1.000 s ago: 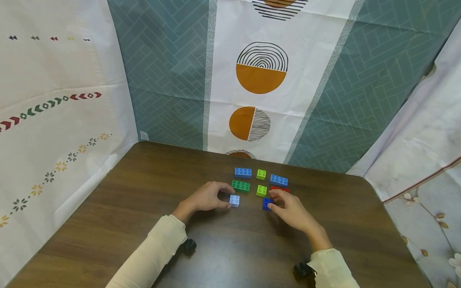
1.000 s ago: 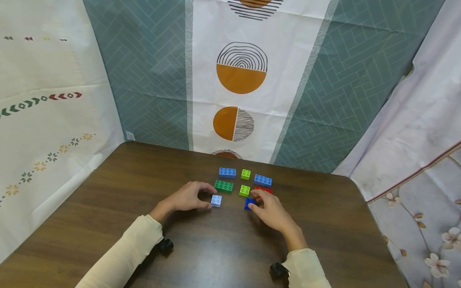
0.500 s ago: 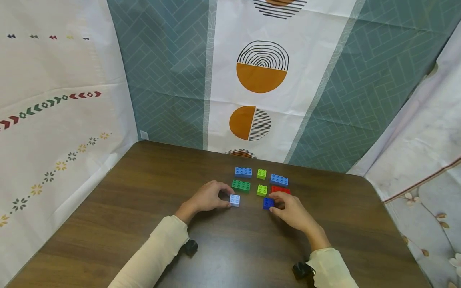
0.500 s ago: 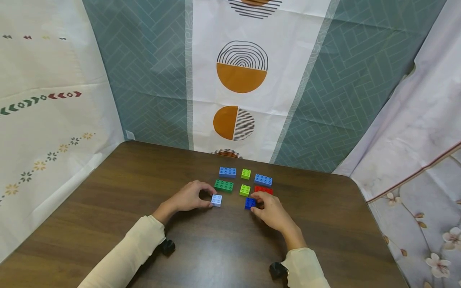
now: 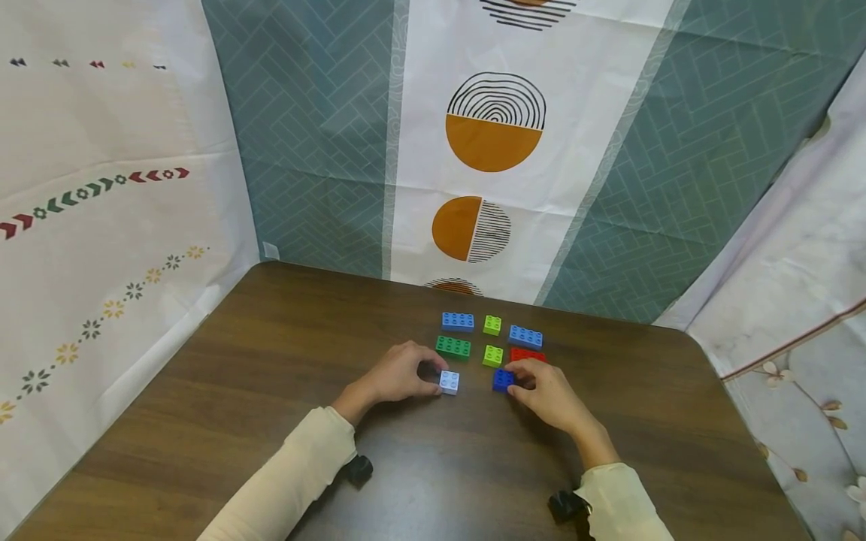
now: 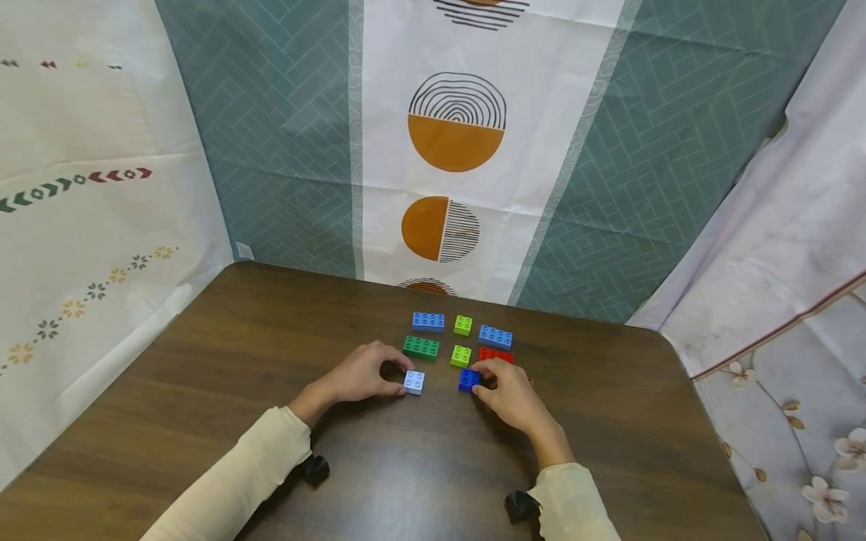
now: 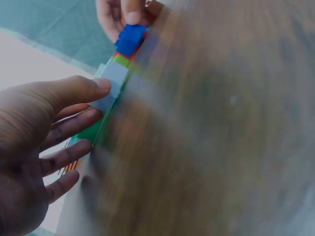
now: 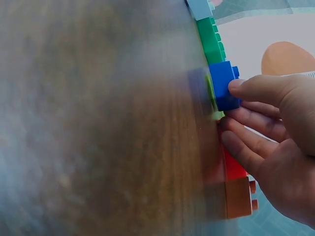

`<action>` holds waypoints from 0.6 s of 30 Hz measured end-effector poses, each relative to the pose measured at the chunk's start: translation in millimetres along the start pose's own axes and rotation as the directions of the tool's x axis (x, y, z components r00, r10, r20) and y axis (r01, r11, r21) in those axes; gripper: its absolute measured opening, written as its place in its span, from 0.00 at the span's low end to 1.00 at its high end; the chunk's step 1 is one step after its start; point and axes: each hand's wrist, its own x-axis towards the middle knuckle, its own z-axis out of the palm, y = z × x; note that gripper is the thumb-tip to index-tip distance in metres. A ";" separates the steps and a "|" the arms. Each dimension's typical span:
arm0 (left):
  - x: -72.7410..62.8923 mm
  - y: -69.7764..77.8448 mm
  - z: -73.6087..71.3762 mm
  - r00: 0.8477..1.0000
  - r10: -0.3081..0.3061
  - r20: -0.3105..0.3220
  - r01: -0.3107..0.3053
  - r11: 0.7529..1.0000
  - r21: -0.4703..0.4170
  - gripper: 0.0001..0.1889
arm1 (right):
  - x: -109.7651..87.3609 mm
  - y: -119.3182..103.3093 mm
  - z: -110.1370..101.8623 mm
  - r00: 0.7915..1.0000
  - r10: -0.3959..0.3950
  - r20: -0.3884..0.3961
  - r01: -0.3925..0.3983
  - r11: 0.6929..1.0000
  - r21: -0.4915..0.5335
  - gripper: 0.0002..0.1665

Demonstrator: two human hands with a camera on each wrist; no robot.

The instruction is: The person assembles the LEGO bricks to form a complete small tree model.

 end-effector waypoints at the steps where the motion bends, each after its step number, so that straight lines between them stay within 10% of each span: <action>1: 0.2 1.0 1.0 1.000 0.004 -0.003 -0.004 1.000 -0.002 0.17 | -0.5 -0.9 -0.1 1.000 0.004 0.000 -0.004 1.000 0.007 0.20; 18: 3.5 12.3 15.4 0.999 -0.003 -0.032 0.001 0.998 -0.058 0.16 | -0.4 -31.7 10.3 0.999 -0.037 0.024 0.034 0.993 0.114 0.21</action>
